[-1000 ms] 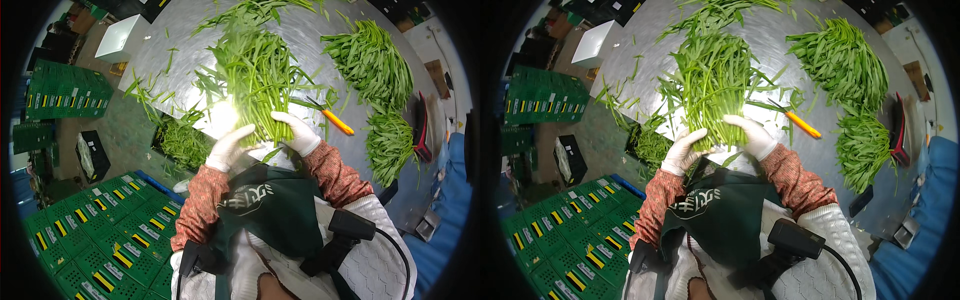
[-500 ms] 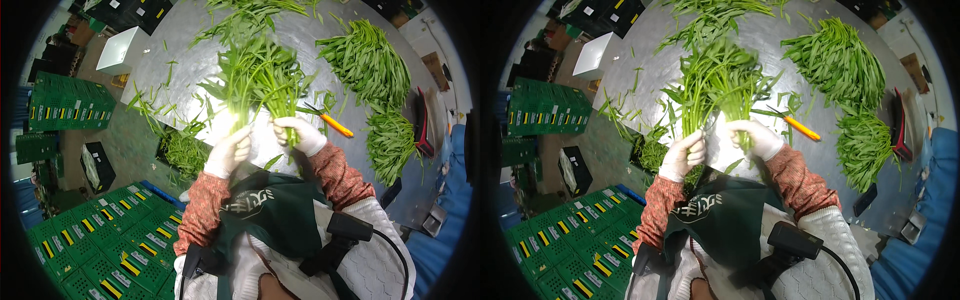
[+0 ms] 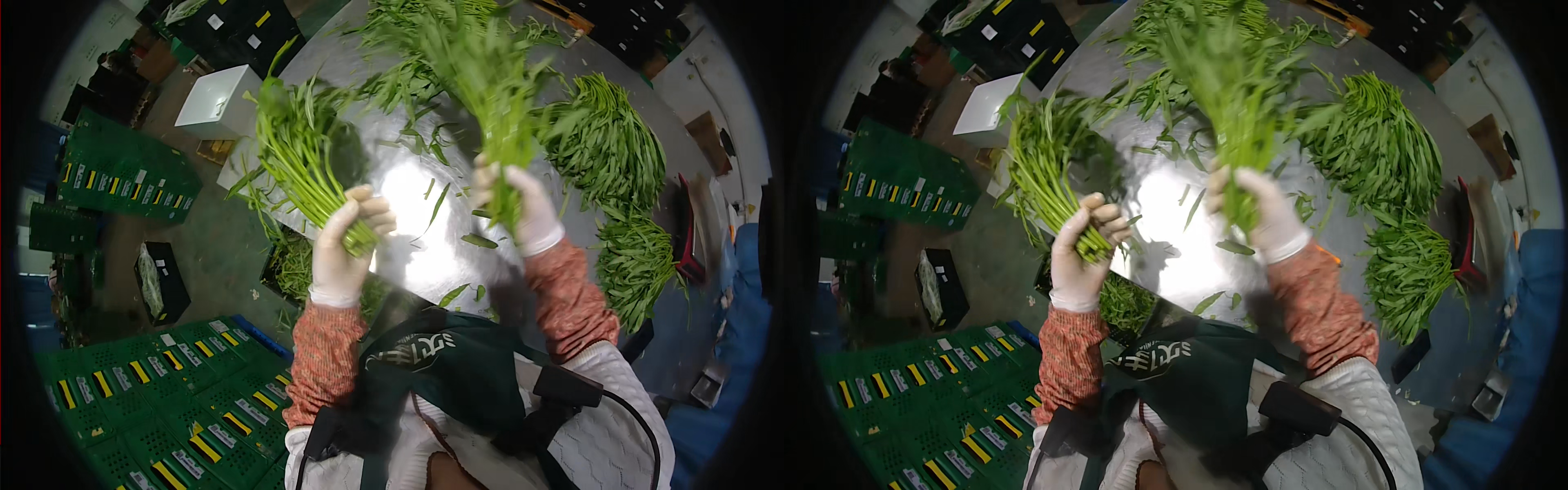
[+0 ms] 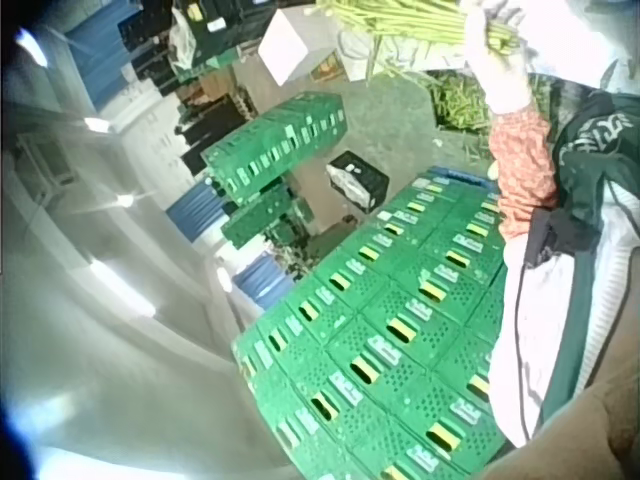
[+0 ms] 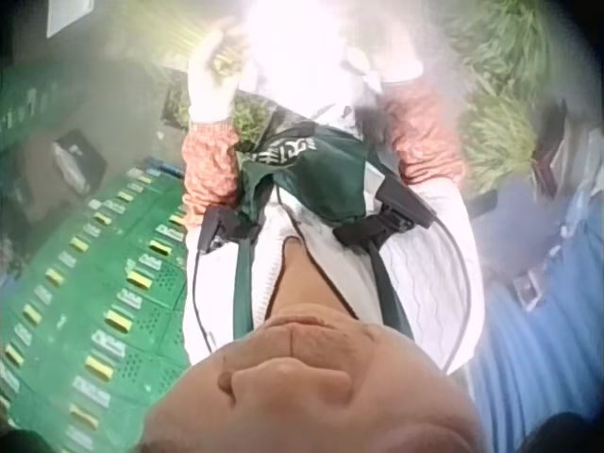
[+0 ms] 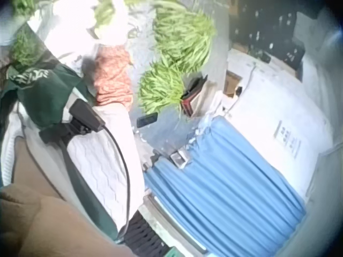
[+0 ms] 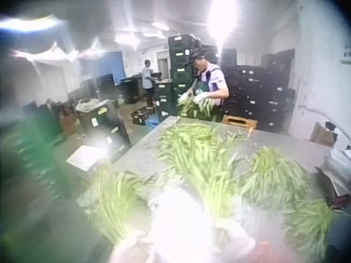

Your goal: Sorting, cleaning, and bundling green leafy vegetables on a metal production table.

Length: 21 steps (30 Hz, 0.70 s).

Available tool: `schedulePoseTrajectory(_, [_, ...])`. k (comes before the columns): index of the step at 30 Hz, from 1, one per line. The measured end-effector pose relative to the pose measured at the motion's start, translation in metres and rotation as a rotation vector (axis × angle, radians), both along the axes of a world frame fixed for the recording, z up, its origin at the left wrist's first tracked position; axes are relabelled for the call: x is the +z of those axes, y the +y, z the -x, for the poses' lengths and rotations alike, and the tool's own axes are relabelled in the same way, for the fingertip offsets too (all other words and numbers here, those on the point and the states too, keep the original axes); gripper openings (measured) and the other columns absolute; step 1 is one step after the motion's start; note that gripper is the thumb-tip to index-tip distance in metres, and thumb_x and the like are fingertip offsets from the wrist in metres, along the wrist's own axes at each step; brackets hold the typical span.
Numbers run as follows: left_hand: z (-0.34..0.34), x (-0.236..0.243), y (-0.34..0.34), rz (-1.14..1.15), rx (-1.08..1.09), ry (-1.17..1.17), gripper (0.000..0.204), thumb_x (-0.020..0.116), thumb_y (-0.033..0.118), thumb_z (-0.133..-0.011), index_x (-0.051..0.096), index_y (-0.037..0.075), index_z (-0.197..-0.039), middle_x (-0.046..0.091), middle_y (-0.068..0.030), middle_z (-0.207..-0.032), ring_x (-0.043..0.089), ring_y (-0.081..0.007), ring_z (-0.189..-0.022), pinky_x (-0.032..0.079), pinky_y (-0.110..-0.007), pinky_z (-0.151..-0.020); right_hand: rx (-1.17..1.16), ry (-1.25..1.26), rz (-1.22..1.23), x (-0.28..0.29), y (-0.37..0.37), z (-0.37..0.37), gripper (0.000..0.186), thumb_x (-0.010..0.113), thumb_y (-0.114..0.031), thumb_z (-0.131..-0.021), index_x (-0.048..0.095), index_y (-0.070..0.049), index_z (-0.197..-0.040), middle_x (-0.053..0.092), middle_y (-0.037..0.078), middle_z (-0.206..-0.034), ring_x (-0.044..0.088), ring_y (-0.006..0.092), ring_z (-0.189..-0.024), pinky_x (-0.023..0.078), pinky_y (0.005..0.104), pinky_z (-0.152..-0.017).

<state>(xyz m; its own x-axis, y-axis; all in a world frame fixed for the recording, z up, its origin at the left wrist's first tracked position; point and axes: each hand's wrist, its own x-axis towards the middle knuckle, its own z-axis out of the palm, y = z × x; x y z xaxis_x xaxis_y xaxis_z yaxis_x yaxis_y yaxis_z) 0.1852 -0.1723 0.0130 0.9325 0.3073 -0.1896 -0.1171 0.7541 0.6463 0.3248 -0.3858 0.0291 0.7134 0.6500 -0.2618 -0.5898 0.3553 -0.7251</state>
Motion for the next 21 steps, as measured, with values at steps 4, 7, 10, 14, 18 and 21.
schedulePoseTrajectory(4, [0.006, -0.014, -0.04, 0.004, -0.053, 0.197, 0.042, 0.05, 0.017, -0.093, 0.045, 0.0, -0.131, 0.052, -0.0129, -0.129, 0.051, -0.0273, -0.119, 0.048, -0.04, -0.094, 0.265, -0.005, -0.094, -0.026, 0.024, 0.04, 0.042, 0.052, -0.021, -0.09, 0.049, 0.0, -0.126, 0.058, 0.009, -0.114, 0.058, 0.0167, -0.099, 0.048, 0.0302, -0.085])
schedulePoseTrajectory(7, [0.021, -0.044, -0.048, 0.051, -0.075, 0.256, 0.035, 0.048, 0.016, -0.095, 0.049, 0.003, -0.127, 0.06, -0.0132, -0.116, 0.062, -0.027, -0.102, 0.056, -0.043, -0.081, 0.334, -0.001, -0.09, -0.055, 0.031, 0.05, 0.042, 0.053, -0.019, -0.092, 0.048, -0.001, -0.13, 0.056, 0.007, -0.122, 0.055, 0.0136, -0.107, 0.044, 0.0278, -0.093])
schedulePoseTrajectory(10, [0.024, -0.061, -0.053, 0.051, -0.149, 0.337, 0.033, 0.051, 0.022, -0.096, 0.05, 0.006, -0.124, 0.062, -0.0115, -0.113, 0.064, -0.0259, -0.098, 0.057, -0.045, -0.077, 0.413, -0.026, 0.0, -0.09, 0.027, 0.049, 0.044, 0.053, -0.021, -0.095, 0.043, -0.003, -0.133, 0.055, 0.005, -0.121, 0.053, 0.014, -0.109, 0.044, 0.0278, -0.093])
schedulePoseTrajectory(14, [0.029, -0.053, -0.05, 0.277, -0.238, 0.308, 0.033, 0.055, 0.016, -0.093, 0.05, 0.005, -0.124, 0.062, -0.012, -0.112, 0.064, -0.0256, -0.098, 0.056, -0.045, -0.08, 0.545, -0.233, 0.168, -0.095, 0.028, 0.046, 0.052, 0.052, -0.038, -0.095, 0.042, -0.004, -0.133, 0.056, 0.004, -0.116, 0.053, 0.0122, -0.105, 0.045, 0.0279, -0.09])
schedulePoseTrajectory(18, [0.035, -0.07, -0.052, 0.331, -0.345, 0.339, 0.035, 0.058, 0.009, -0.091, 0.05, 0.004, -0.124, 0.062, -0.0148, -0.113, 0.063, -0.0275, -0.102, 0.052, -0.047, -0.089, 0.856, -0.22, 0.318, -0.097, 0.038, 0.034, 0.06, 0.048, -0.049, -0.095, 0.041, -0.005, -0.135, 0.056, 0.009, -0.117, 0.053, 0.0152, -0.106, 0.046, 0.0288, -0.088])
schedulePoseTrajectory(21, [0.034, -0.065, -0.061, 0.569, -0.355, 0.308, 0.033, 0.059, 0.006, -0.089, 0.052, 0.003, -0.121, 0.062, -0.0168, -0.11, 0.062, -0.0277, -0.104, 0.054, -0.044, -0.083, 0.963, -0.343, 0.426, -0.066, 0.045, 0.034, 0.062, 0.049, -0.05, -0.094, 0.041, -0.004, -0.135, 0.055, 0.011, -0.121, 0.053, 0.0161, -0.108, 0.047, 0.0293, -0.088])
